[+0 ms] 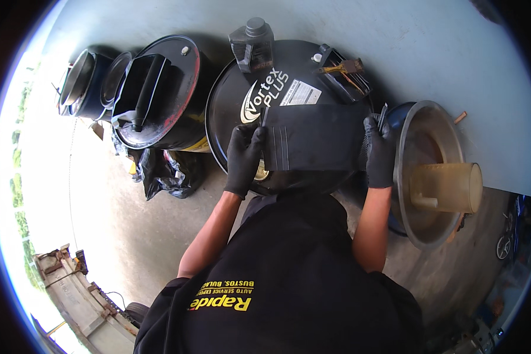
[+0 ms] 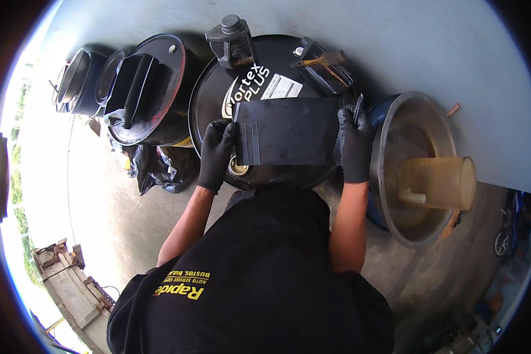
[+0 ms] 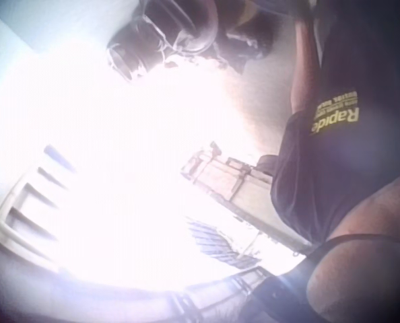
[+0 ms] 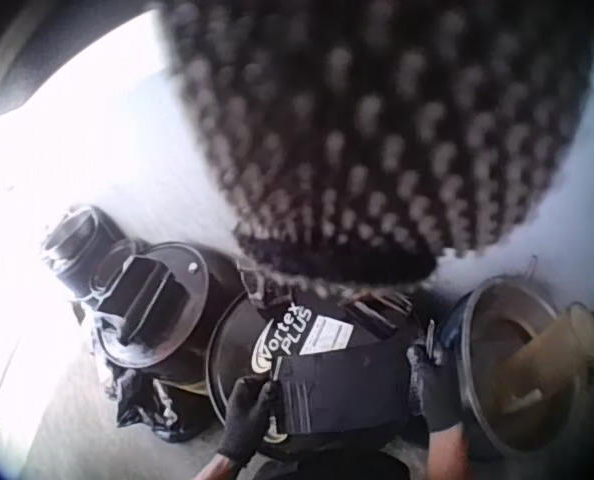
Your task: The person uses a utility knife to cut a rectangular piece of black material placed on top of a large black barrel. After cutting, the person picks up a small colorful object and manipulates it with their hands.
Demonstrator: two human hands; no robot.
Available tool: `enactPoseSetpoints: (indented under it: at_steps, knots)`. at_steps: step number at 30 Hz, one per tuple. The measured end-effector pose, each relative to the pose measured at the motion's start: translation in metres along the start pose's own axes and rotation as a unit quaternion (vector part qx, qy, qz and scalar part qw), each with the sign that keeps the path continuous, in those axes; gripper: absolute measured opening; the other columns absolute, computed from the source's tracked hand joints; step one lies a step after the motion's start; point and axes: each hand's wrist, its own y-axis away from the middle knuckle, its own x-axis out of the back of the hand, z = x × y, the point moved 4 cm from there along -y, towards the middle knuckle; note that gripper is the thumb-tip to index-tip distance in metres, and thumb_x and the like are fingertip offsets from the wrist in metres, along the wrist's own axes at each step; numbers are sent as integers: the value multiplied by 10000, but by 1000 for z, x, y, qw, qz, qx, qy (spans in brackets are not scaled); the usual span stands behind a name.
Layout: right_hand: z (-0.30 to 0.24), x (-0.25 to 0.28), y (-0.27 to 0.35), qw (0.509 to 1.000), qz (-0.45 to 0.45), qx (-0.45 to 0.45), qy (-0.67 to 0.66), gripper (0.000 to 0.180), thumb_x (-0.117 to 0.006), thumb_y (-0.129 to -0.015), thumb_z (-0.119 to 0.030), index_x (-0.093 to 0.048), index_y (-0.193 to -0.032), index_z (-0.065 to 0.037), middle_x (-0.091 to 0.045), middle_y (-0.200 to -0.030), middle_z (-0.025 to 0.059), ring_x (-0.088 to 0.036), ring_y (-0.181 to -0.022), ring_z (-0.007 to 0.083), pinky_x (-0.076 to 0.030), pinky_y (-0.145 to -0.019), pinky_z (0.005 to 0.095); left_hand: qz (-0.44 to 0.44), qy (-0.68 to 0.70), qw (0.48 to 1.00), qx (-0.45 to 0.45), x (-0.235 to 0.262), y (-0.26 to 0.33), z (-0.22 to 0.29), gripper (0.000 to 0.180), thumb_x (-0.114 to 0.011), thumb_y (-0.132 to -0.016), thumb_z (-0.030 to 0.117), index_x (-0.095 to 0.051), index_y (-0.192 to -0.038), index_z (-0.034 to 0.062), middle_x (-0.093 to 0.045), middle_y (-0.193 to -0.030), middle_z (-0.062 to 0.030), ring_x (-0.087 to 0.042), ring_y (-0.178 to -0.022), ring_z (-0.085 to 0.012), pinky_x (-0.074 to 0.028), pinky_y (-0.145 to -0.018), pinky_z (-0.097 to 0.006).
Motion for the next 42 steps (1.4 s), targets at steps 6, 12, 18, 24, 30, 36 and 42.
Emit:
enactPoseSetpoints:
  at_steps: [6,12,18,24,30,36,42]
  knots:
    - [-30,-7,9,989,49,23,-138,166,-670,-1052,-171,-681,-1083,-9,-584,-895,-54,-498,-785,49,-419,-710,241,-74,87,992,55,10,20,68,224,-603,-1110,264,-655,-1093,47,-618,-937,64,-523,-855,-15,-451,-770,-231]
    - [-19,-8,8,993,27,18,-110,291,-662,-1059,-196,-671,-1224,44,-670,-1064,8,-608,-975,84,-487,-904,266,-154,195,960,128,9,37,87,242,-576,-1120,250,-653,-1179,27,-627,-896,42,-546,-799,-31,-451,-723,-229]
    - [21,-41,16,999,-36,-18,-23,248,-659,-1060,-186,-720,-1181,21,-728,-1022,36,-646,-910,130,-515,-837,318,-251,418,851,196,-14,55,104,395,-651,-1064,349,-627,-1326,55,-708,-1138,-18,-666,-932,-111,-548,-808,-301]
    - [21,-38,18,998,-7,65,11,257,-645,-1066,-198,-727,-1153,30,-730,-988,51,-652,-901,129,-513,-826,318,-215,200,952,90,-9,40,121,221,-626,-1083,213,-633,-1191,20,-678,-986,-5,-622,-864,-86,-516,-801,-269]
    - [-10,-14,16,996,27,22,82,291,-629,-1085,-293,-694,-1068,-11,-597,-878,-13,-504,-821,73,-434,-739,274,-153,81,983,61,13,26,126,186,-557,-1063,133,-650,-1161,6,-631,-904,23,-558,-809,-51,-453,-735,-236]
    - [-31,-17,23,999,-20,-11,49,311,-653,-1079,-313,-733,-1125,-16,-591,-909,-61,-479,-834,44,-418,-741,249,-151,101,982,54,16,25,129,230,-572,-1108,261,-653,-1109,46,-607,-887,54,-521,-781,-33,-423,-700,-223]
    - [-25,-24,24,996,-33,1,-86,333,-674,-1069,-321,-727,-1100,6,-572,-862,-81,-407,-750,34,-353,-658,240,-314,388,842,204,20,26,102,236,-573,-1113,260,-622,-1065,35,-614,-874,-5,-584,-826,-98,-491,-691,-295]
